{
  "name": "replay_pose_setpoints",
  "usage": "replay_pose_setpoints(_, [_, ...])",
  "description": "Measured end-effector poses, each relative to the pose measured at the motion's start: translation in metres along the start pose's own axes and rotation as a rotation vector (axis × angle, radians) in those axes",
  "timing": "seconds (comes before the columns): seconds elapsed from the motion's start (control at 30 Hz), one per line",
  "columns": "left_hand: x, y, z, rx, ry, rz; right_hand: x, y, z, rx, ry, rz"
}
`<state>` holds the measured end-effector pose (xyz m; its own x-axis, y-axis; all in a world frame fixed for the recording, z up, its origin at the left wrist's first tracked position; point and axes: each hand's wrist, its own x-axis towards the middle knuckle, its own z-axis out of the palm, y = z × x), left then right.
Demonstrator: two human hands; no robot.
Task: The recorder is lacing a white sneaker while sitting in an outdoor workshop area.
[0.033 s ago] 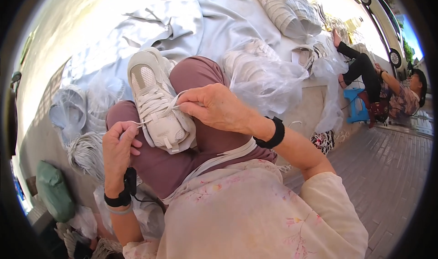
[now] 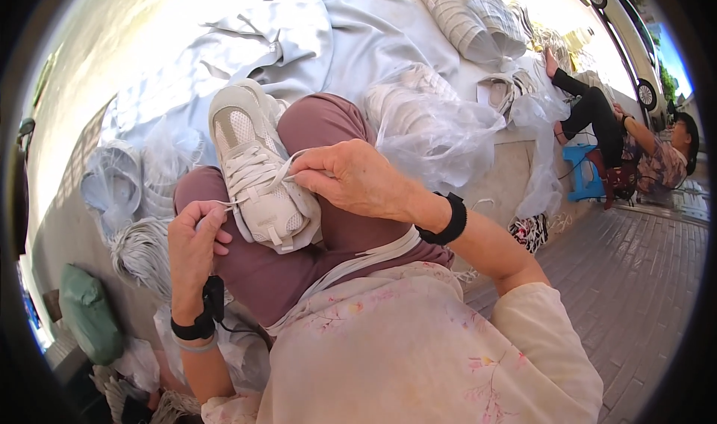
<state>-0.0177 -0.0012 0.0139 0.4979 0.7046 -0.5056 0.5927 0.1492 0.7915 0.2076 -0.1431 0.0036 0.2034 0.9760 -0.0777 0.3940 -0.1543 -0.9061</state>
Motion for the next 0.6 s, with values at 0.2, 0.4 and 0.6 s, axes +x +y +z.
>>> replay_pose_setpoints(0.2, [0.002,-0.001,0.004,0.123,0.076,0.104,0.007,0.009,0.001,-0.212,0.101,-0.192])
replay_pose_setpoints(0.4, [0.005,0.0,0.003,-0.017,0.044,0.047,0.012,0.002,-0.003,-0.265,0.047,-0.159])
replay_pose_setpoints(0.6, [0.004,0.0,0.003,0.1,0.073,0.067,0.011,-0.003,-0.002,-0.324,0.033,-0.19])
